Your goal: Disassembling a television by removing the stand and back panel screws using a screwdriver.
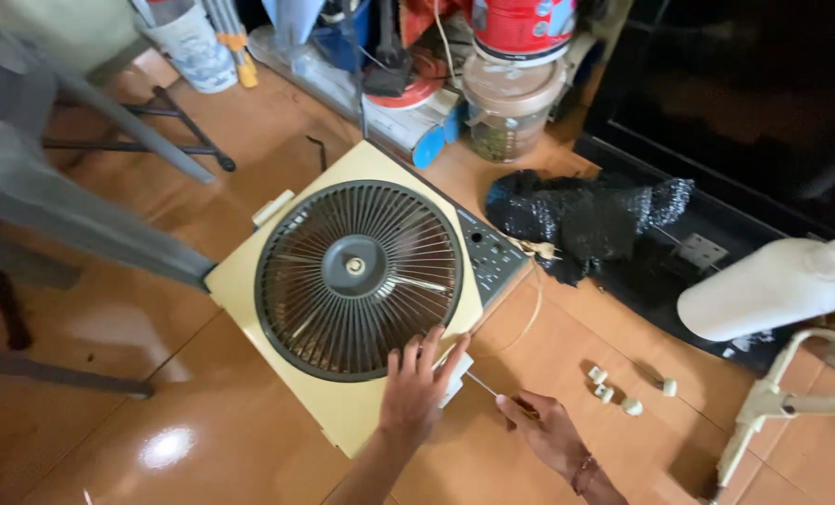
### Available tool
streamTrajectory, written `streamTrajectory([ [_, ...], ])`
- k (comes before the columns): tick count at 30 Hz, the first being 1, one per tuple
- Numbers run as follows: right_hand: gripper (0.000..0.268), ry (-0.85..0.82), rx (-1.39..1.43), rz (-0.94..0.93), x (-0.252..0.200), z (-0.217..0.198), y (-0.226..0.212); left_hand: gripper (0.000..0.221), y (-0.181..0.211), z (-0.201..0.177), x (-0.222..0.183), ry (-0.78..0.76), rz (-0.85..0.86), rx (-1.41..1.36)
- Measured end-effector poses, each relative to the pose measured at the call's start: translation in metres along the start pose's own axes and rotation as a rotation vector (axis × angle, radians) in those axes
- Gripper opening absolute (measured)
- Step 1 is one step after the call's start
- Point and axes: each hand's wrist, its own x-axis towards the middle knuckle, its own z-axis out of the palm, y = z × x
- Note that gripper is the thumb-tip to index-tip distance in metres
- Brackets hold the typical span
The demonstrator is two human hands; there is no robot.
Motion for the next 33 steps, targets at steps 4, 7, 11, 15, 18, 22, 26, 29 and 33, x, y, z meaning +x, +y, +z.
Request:
streamTrajectory([
  [4, 0.037, -0.003, -0.043, 0.061, -0.002, -0.009, 0.015, 0.135, -0.007, -0.020, 0.004, -0.238, 0.046, -0.080],
  [7, 0.045, 0.079, -0.126, -0.021, -0.001, -0.018, 0.040, 0.122, -0.009, -0.025, 0.004, -0.190, 0.046, -0.048],
  [11, 0.040, 0.165, -0.171, 0.016, -0.004, -0.031, 0.049, 0.112, -0.010, -0.026, 0.007, -0.171, 0.031, -0.046],
  [15, 0.035, 0.258, -0.180, 0.051, -0.004, -0.038, 0.051, 0.106, -0.009, -0.019, 0.003, -0.175, 0.020, -0.061],
  [18, 0.018, 0.422, -0.329, -0.127, 0.001, -0.037, 0.061, 0.106, -0.008, -0.019, 0.002, -0.182, 0.002, -0.079],
  [22, 0.010, 0.479, -0.430, -0.294, 0.005, -0.031, 0.063, 0.095, -0.006, -0.021, 0.004, -0.133, 0.003, -0.045],
  [26, 0.032, 0.468, -0.587, -0.425, 0.014, -0.012, 0.045, 0.095, -0.006, -0.024, 0.005, -0.120, -0.011, -0.063],
  [29, 0.024, 0.508, -1.268, -0.794, 0.015, 0.008, -0.006, 0.099, -0.006, -0.027, 0.006, -0.131, 0.002, -0.072],
  [33, 0.025, 0.127, -0.878, -0.974, 0.038, 0.036, -0.007, 0.116, -0.005, -0.024, 0.003, -0.178, -0.001, -0.061],
])
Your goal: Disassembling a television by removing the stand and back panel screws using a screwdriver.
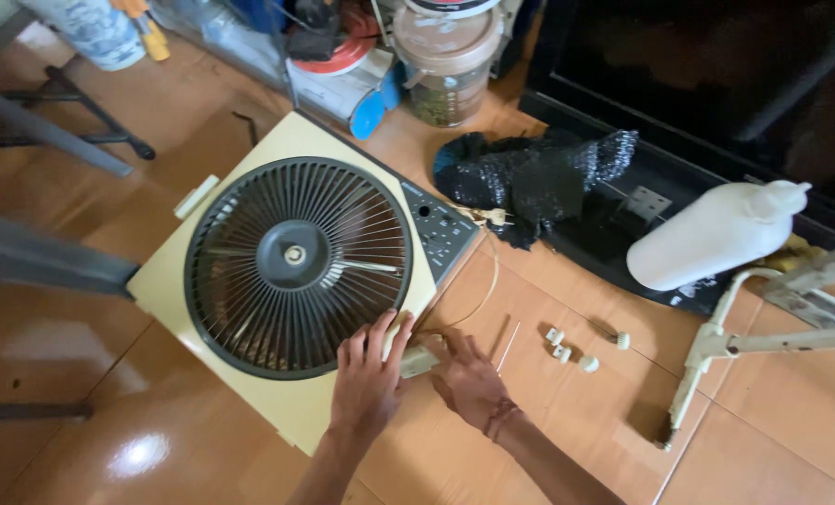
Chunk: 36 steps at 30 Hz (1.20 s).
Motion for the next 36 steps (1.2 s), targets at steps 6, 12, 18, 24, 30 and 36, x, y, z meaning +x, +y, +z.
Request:
streamTrajectory([
  [6, 0.047, -0.053, 0.309, 0.321, -0.012, -0.001, 0.005, 0.102, 0.001, 0.001, 0.000, -0.003, 0.000, -0.041],
  [12, 0.053, -0.093, 0.901, 0.790, -0.043, -0.021, 0.015, 0.096, 0.000, 0.002, 0.000, 0.030, 0.009, -0.022],
  [18, 0.043, 0.216, 1.595, 0.959, -0.031, -0.064, 0.005, 0.095, 0.003, 0.004, -0.002, 0.087, -0.002, -0.016],
  [24, 0.049, 0.350, 1.729, 1.218, -0.031, -0.074, 0.009, 0.090, 0.003, 0.007, -0.004, 0.073, 0.004, -0.017],
  [30, 0.015, 0.433, 1.195, 1.254, -0.033, -0.097, 0.023, 0.095, 0.004, 0.005, -0.003, 0.143, 0.003, -0.011],
  [36, 0.048, 0.361, 0.376, 1.011, -0.079, -0.093, 0.080, 0.091, 0.006, 0.007, -0.004, 0.117, -0.011, -0.003],
])
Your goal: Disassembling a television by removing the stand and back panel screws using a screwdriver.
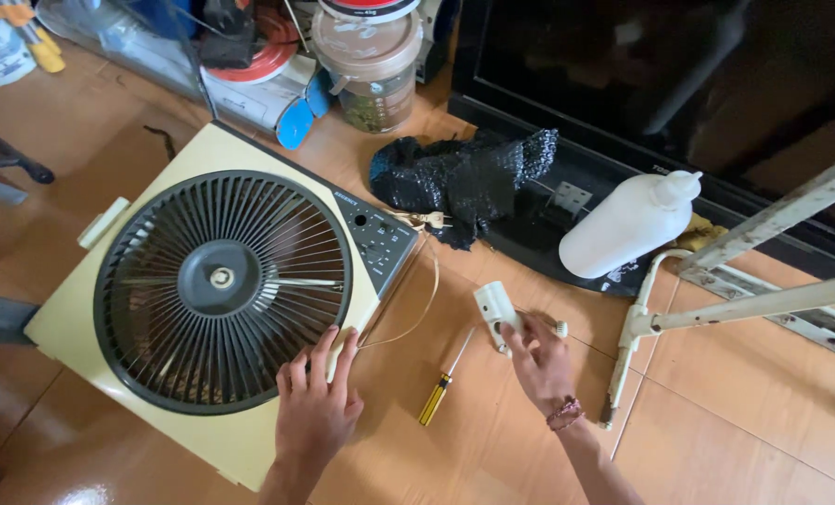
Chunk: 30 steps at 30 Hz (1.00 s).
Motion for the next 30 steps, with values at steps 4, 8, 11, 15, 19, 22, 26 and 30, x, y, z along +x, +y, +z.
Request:
streamTrajectory([
  [4, 0.071, 0.082, -0.290, -0.020, 0.012, -0.003, 0.058, 0.088, 0.002, -0.002, 0.002, 0.008, -0.006, 0.006],
  [8, 0.044, 0.106, -0.491, -0.065, 0.013, -0.009, 0.049, 0.087, 0.001, 0.000, 0.001, 0.014, -0.011, 0.018],
  [11, 0.044, 0.127, -0.498, -0.165, 0.012, -0.007, 0.036, 0.087, 0.002, 0.000, 0.000, 0.010, -0.018, 0.012],
  [15, 0.050, 0.199, -0.500, -0.406, 0.011, 0.007, 0.018, 0.085, 0.001, -0.002, 0.002, 0.012, -0.021, -0.024],
  [19, 0.045, 0.216, -0.493, -0.555, -0.001, 0.027, -0.008, 0.087, 0.001, 0.001, -0.001, -0.007, -0.026, -0.019],
  [22, 0.039, 0.150, -0.414, -0.618, -0.011, 0.041, -0.031, 0.091, 0.000, 0.004, -0.003, -0.045, -0.019, -0.008],
  [26, 0.037, 0.022, -0.335, -0.582, -0.020, 0.059, -0.049, 0.094, -0.001, 0.008, -0.006, -0.066, -0.028, 0.004],
  [30, 0.045, -0.074, -0.298, -0.668, -0.022, 0.068, -0.074, 0.086, -0.002, 0.008, -0.011, -0.082, -0.062, 0.057],
])
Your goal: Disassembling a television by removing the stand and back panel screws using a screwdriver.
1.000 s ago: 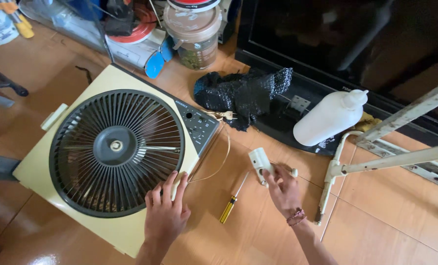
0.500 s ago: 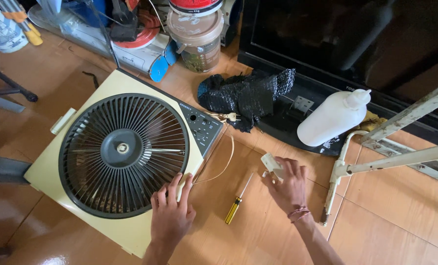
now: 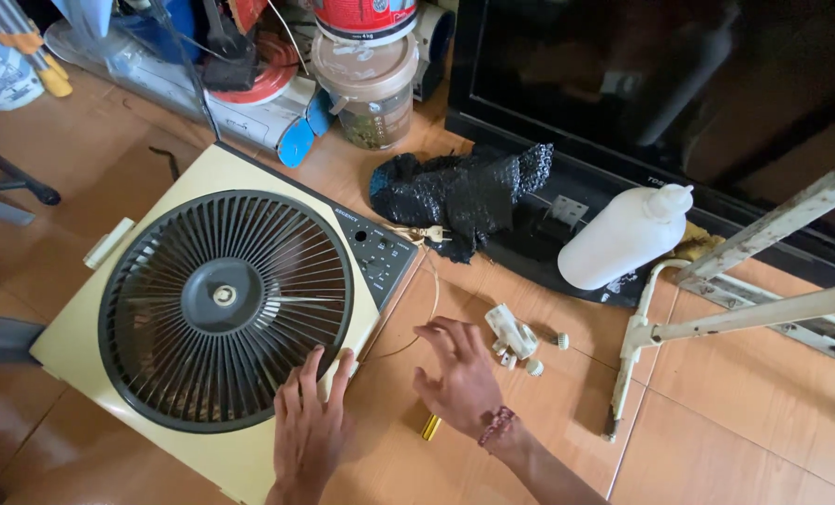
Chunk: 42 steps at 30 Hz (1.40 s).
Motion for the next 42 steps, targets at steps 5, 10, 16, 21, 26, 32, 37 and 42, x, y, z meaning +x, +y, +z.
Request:
streamTrajectory([
  [5, 0.066, -0.149, 0.020, -0.053, 0.024, 0.002, -0.029, 0.080, -0.001, 0.007, 0.002, -0.021, 0.040, 0.008],
  [10, 0.085, -0.203, -0.088, -0.170, 0.038, 0.032, -0.038, 0.063, -0.008, 0.007, 0.008, 0.082, 0.083, 0.018],
  [16, 0.082, -0.209, -0.296, -0.146, 0.054, 0.052, -0.033, 0.065, -0.007, 0.016, 0.024, 0.104, 0.069, -0.089],
  [21, 0.083, -0.266, -0.288, -0.069, 0.075, 0.059, -0.030, 0.050, -0.002, 0.013, 0.046, 0.105, 0.014, -0.056],
  [26, 0.071, -0.207, -0.268, -0.072, 0.093, 0.064, -0.028, 0.045, -0.001, 0.017, 0.065, 0.189, -0.015, -0.174],
  [32, 0.089, -0.353, -0.304, -0.031, 0.107, 0.055, -0.017, 0.088, 0.002, 0.027, 0.088, 0.064, -0.086, -0.248],
  [37, 0.094, -0.492, -0.228, -0.021, 0.098, 0.034, -0.006, 0.087, 0.009, 0.038, 0.096, 0.110, -0.109, -0.187],
  [42, 0.082, -0.169, -0.403, -0.276, 0.065, -0.013, 0.009, 0.087, 0.028, 0.028, 0.111, 0.043, -0.180, -0.099],
])
